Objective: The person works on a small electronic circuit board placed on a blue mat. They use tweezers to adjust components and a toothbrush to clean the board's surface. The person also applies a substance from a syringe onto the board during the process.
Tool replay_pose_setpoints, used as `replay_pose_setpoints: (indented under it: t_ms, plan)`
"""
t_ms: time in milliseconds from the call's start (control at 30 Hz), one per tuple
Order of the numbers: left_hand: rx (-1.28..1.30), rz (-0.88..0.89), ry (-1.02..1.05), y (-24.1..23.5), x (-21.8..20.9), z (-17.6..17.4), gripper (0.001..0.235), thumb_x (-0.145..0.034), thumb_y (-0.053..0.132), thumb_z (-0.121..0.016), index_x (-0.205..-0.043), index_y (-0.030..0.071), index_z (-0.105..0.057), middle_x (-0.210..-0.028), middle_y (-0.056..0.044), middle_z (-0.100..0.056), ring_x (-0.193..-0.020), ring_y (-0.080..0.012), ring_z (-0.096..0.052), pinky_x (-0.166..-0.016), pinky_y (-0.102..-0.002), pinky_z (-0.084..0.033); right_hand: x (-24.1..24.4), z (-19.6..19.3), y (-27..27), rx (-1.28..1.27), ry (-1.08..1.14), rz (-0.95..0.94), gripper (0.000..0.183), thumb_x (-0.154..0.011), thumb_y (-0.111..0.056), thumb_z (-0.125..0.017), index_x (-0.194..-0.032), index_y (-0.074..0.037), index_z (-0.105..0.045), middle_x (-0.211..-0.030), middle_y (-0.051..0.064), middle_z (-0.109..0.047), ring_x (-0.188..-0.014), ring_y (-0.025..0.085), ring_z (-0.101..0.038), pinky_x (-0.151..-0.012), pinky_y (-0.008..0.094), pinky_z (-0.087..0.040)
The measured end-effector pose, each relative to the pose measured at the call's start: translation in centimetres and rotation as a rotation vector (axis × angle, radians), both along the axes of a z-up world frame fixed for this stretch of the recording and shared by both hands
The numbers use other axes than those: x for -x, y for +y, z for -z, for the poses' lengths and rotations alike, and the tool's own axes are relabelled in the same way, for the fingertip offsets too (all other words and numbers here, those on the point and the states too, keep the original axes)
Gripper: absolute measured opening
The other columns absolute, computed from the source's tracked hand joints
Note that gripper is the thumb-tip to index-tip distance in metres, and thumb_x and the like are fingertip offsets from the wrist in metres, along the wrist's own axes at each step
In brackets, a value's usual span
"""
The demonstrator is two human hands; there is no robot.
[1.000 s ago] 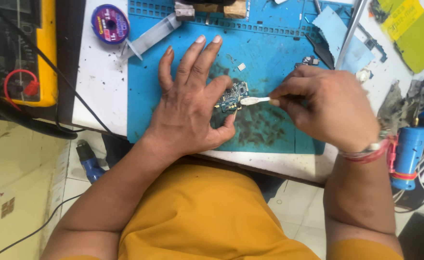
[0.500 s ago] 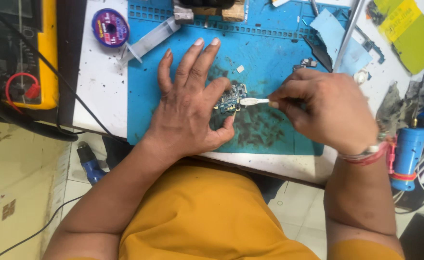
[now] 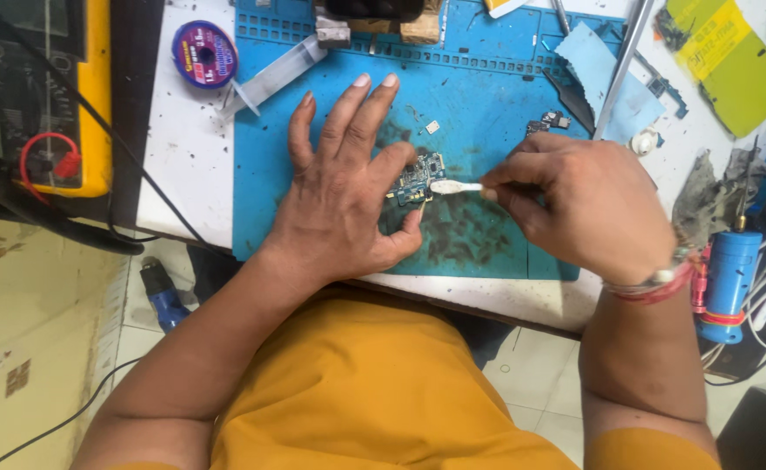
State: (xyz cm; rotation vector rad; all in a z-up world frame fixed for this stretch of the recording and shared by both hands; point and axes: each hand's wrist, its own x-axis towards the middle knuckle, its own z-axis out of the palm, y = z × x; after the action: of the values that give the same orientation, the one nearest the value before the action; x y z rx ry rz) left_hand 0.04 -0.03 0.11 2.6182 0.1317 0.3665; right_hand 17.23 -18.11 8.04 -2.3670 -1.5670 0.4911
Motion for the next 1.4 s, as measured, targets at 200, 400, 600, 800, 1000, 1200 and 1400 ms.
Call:
replay_pose_setpoints:
  t_ms: [200, 400, 600, 800, 1000, 1200, 1400]
  plan:
    - [0.001, 0.009, 0.001, 0.2, 0.0, -0.2, 0.047, -0.083, 0.043, -0.074, -0.113, 0.008, -0.068, -0.162, -0.024, -0.031, -0.153, -0.0364, -0.021, -0.123, -0.066, -0.009, 0.2, 1.2, 0.3, -0.113, 0.045, 0.013, 0.009, -0.080, -0.012, -0.079, -0.089, -0.014, -0.079, -0.085, 0.004, -0.070, -0.070, 0.027, -0.067, -0.062, 0.037, -0.052]
    - [0.054, 0.013, 0.060, 0.4, -0.1, -1.1, 0.053, -0.081, 0.043, -0.070, -0.119, 0.006, -0.067, -0.159, -0.025, -0.034, -0.151, -0.0383, -0.024, -0.120, -0.066, -0.009, 1.2, 0.2, 0.7, -0.093, 0.090, 0.115, 0.010, -0.079, -0.012, -0.079, -0.089, -0.013, -0.079, -0.085, 0.006, -0.069, -0.071, 0.029, -0.067, -0.062, 0.038, -0.052]
    - [0.089, 0.013, 0.037, 0.8, -0.1, -1.4, 0.052, -0.081, 0.042, -0.070, -0.118, 0.006, -0.067, -0.157, -0.026, -0.037, -0.151, -0.0383, -0.026, -0.119, -0.068, -0.010, 2.5, -0.1, 1.2, -0.029, 0.097, 0.223, 0.011, -0.078, -0.013, -0.079, -0.089, -0.011, -0.079, -0.081, 0.008, -0.068, -0.071, 0.032, -0.066, -0.062, 0.040, -0.051]
    - [0.091, 0.021, 0.065, 0.7, -0.3, -1.6, 0.052, -0.078, 0.041, -0.070, -0.116, 0.006, -0.067, -0.157, -0.026, -0.035, -0.150, -0.0392, -0.024, -0.117, -0.069, -0.009, 3.2, -0.4, 0.9, -0.034, 0.107, 0.327, 0.009, -0.080, -0.015, -0.079, -0.088, -0.011, -0.079, -0.082, 0.007, -0.069, -0.070, 0.031, -0.067, -0.061, 0.040, -0.051]
    - [0.123, -0.001, 0.063, 0.7, -0.3, -2.0, 0.050, -0.078, 0.039, -0.071, -0.115, 0.007, -0.068, -0.157, -0.026, -0.034, -0.151, -0.0393, -0.023, -0.117, -0.069, -0.009, 3.8, -0.8, 1.8, -0.095, 0.159, 0.317, 0.008, -0.083, -0.015, -0.077, -0.089, -0.011, -0.078, -0.086, 0.005, -0.072, -0.071, 0.029, -0.070, -0.062, 0.037, -0.053]
    - [0.096, 0.007, 0.071, 0.7, -0.4, -1.7, 0.052, -0.077, 0.042, -0.072, -0.115, 0.007, -0.068, -0.158, -0.026, -0.033, -0.151, -0.0383, -0.022, -0.118, -0.069, -0.009, 3.3, 0.1, 0.9, -0.079, 0.146, 0.269, 0.009, -0.082, -0.015, -0.078, -0.090, -0.010, -0.078, -0.086, 0.007, -0.071, -0.069, 0.031, -0.068, -0.060, 0.039, -0.052]
    - [0.097, 0.010, 0.083, 0.7, -0.5, -1.8, 0.049, -0.078, 0.041, -0.072, -0.113, 0.008, -0.068, -0.158, -0.026, -0.033, -0.151, -0.0389, -0.021, -0.118, -0.069, -0.008, 3.5, 0.1, 0.5, -0.108, 0.242, 0.316, 0.006, -0.083, -0.012, -0.076, -0.089, -0.010, -0.075, -0.085, 0.006, -0.071, -0.068, 0.027, -0.069, -0.060, 0.036, -0.053]
